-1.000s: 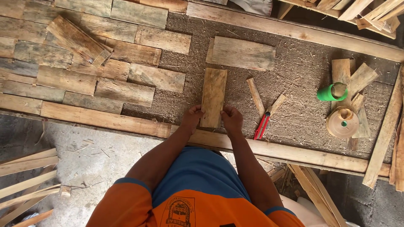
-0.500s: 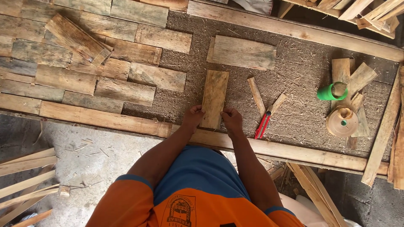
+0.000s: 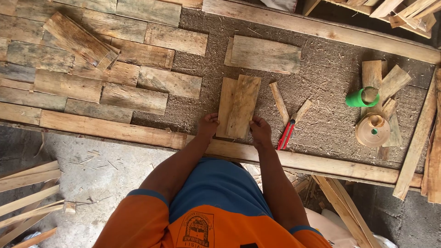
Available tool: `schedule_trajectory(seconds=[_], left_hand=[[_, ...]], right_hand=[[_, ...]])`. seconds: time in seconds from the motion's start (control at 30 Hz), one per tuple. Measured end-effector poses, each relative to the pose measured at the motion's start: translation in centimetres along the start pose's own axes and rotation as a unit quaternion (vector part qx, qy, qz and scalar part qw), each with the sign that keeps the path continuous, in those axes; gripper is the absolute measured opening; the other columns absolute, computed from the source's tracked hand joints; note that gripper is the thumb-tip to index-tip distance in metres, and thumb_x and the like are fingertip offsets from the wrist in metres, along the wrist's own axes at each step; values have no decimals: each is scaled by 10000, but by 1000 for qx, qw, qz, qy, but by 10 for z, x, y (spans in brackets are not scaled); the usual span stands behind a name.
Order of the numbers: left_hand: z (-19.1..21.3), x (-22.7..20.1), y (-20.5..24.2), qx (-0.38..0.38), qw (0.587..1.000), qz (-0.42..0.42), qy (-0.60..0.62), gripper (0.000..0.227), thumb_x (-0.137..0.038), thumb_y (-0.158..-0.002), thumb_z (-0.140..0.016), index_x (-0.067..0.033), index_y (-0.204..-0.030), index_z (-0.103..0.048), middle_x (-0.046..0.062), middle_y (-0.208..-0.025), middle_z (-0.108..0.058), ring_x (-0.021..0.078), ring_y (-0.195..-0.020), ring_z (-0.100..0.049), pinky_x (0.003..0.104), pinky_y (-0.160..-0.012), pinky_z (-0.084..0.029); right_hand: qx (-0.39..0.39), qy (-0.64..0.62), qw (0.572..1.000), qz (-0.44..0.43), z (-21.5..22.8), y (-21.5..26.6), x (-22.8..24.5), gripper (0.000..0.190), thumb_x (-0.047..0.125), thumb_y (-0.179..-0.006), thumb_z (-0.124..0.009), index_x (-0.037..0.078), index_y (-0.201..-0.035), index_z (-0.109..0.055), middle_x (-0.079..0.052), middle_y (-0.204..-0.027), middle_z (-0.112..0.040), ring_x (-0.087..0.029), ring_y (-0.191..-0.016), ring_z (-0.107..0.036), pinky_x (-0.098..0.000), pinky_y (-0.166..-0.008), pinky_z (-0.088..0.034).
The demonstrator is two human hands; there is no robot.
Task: Fitting and trimming small wooden slats on a workshop floor.
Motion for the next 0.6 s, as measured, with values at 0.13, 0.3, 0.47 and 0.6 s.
schedule_trajectory(seconds=[0.13,0.3,0.47,0.6], left_hand=[[3,3,-5,2,1000,-9,-10,371,79,-937,-643,-8,-1298,-664,112,-1167,-739,182,-961,-711,301,-814,-616],[6,-2,0,-11,1000,6,4,359,66,-955,-617,-19,-1300,-667,108,-1166,-735,181,-958,-711,309,-819,-627],[6,-13,11,-13,1000,15,-3,347,53,-967,-610,-27,-1300,-665,101,-1173,-731,179,-959,-708,309,-824,-624],[7,-9,4,-13,1000,-1,0,351,56,-956,-622,-27,-1294,-667,100,-1168,-732,175,-957,-706,305,-831,-619]], right_hand=[[-5,-24,999,-32,5,-4,-5,188,46,-966,-656,51,-1154,-642,-20,-942,-690,-121,-772,-621,-274,-666,-516],[24,-30,998,-42,2,-6,-6,184,58,-979,-660,51,-1163,-655,-26,-913,-683,-127,-712,-564,-281,-616,-457],[35,-40,998,-38,-2,-7,-4,194,58,-980,-656,58,-1174,-654,-12,-916,-690,-115,-723,-581,-273,-633,-477],[36,-38,998,-35,-2,-12,-7,182,64,-985,-660,61,-1167,-648,-6,-902,-685,-109,-709,-582,-272,-616,-479]])
Point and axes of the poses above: each hand's wrist, its own y-axis away from the middle knuckle, its own z-axis out of the back of the hand, x = y × z, the point moved 9 cm from there along -y, towards the middle knuckle
